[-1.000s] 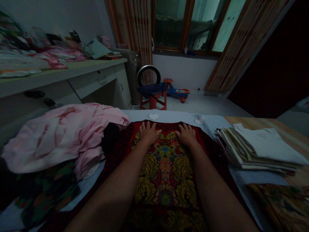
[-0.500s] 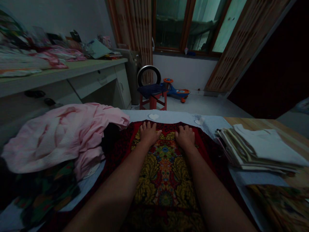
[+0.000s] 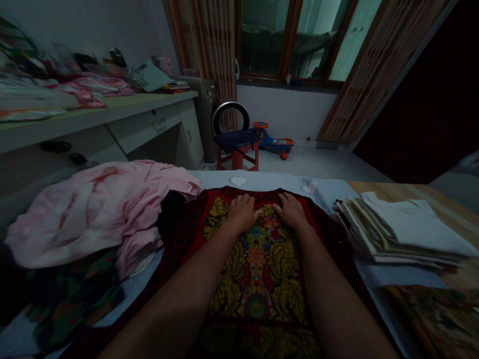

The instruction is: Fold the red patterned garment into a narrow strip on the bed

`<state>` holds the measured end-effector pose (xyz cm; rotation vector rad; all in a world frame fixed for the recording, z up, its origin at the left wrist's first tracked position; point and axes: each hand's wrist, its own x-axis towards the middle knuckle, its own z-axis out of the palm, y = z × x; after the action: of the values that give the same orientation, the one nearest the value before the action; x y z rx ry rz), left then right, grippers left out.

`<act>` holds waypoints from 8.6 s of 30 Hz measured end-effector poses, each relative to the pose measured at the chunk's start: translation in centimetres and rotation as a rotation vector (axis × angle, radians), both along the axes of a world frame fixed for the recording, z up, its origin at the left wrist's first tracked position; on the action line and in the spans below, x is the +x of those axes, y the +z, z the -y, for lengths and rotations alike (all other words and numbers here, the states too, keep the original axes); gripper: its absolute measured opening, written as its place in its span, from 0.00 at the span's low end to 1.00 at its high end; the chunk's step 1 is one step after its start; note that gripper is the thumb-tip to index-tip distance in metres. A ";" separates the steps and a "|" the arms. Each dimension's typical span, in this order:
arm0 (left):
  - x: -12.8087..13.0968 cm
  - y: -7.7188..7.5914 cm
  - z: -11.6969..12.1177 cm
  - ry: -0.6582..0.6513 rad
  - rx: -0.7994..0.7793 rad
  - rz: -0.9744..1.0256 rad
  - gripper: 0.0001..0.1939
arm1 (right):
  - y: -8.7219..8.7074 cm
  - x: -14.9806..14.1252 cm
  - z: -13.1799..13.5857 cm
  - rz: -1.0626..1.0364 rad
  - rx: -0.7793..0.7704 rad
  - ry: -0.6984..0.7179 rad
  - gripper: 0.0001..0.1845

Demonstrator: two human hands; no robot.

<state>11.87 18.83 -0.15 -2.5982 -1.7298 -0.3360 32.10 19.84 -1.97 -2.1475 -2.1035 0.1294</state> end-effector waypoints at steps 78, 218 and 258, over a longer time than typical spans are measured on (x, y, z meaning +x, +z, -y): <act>-0.4 0.9 2.2 -0.081 0.009 -0.045 0.11 | 1.1 -3.8 8.3 -0.037 -0.034 -0.138 0.35; -3.6 -1.0 2.0 -0.023 -0.023 0.023 0.24 | 0.9 -5.2 5.3 0.004 0.148 0.194 0.24; -7.1 -0.1 17.7 -0.065 -0.139 -0.002 0.32 | 1.1 -3.6 18.3 0.006 -0.019 0.026 0.33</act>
<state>4.81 1.14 -0.29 -2.7544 -1.7309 -0.2213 28.48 1.54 -0.90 -2.1339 -2.1424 0.1463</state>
